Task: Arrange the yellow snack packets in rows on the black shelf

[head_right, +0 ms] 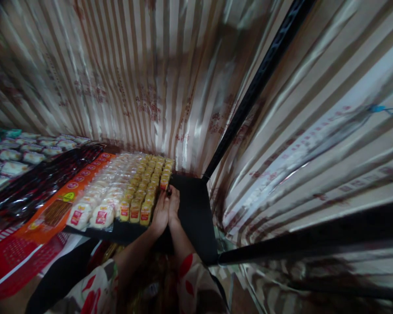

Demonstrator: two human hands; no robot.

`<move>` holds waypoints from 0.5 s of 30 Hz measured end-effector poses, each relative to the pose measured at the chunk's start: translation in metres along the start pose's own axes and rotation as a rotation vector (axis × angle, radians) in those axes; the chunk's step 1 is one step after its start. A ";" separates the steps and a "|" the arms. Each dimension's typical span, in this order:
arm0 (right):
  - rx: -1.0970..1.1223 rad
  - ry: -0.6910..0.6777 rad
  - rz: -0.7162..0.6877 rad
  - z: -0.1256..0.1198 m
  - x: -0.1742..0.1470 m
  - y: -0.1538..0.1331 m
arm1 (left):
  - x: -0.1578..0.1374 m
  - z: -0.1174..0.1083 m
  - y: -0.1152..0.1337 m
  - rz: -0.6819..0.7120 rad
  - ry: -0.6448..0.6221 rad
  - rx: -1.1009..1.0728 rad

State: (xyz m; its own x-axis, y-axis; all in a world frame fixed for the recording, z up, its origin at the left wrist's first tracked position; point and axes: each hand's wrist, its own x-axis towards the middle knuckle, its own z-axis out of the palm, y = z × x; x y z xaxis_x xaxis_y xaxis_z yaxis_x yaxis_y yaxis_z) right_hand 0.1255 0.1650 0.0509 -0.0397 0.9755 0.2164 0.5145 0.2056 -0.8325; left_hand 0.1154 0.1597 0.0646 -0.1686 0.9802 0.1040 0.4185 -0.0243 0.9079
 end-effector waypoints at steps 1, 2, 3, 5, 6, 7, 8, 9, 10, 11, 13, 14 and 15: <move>-0.001 0.002 -0.004 0.003 -0.005 0.000 | -0.002 0.000 0.002 -0.008 0.015 0.002; 0.004 0.010 -0.016 0.005 -0.009 0.000 | -0.005 0.000 0.005 -0.014 0.030 0.001; 0.012 0.022 -0.031 0.004 -0.012 0.001 | -0.008 -0.001 0.008 -0.017 0.041 0.002; 0.029 0.049 -0.051 -0.005 -0.017 0.004 | -0.019 -0.003 0.012 -0.020 0.051 0.005; 0.030 0.060 -0.045 -0.012 -0.020 0.006 | -0.027 -0.005 0.013 -0.023 0.053 0.008; 0.033 0.060 -0.023 -0.019 -0.022 0.007 | -0.036 -0.008 0.013 -0.026 0.053 0.015; 0.035 0.056 -0.005 -0.026 -0.026 0.008 | -0.046 -0.011 0.013 -0.030 0.051 0.023; 0.040 0.050 0.012 -0.032 -0.031 0.009 | -0.057 -0.016 0.011 -0.030 0.047 0.034; 0.047 0.039 0.028 -0.037 -0.038 0.009 | -0.068 -0.020 0.008 -0.022 0.042 0.047; 0.063 0.031 0.034 -0.039 -0.046 0.008 | -0.080 -0.026 0.004 -0.003 0.034 0.062; 0.088 -0.002 -0.002 -0.039 -0.067 0.004 | -0.103 -0.040 -0.005 0.054 0.001 0.095; 0.093 -0.013 -0.021 -0.037 -0.079 0.002 | -0.115 -0.048 -0.011 0.082 -0.019 0.111; 0.088 -0.024 -0.038 -0.034 -0.091 -0.002 | -0.126 -0.056 -0.016 0.107 -0.040 0.123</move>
State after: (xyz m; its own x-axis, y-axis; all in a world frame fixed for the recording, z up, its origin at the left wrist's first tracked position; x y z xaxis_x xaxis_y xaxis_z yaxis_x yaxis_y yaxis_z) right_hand 0.1570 0.0736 0.0499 -0.0789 0.9683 0.2369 0.4349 0.2473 -0.8659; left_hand 0.0797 0.0258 0.0602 -0.0826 0.9803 0.1794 0.5385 -0.1076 0.8358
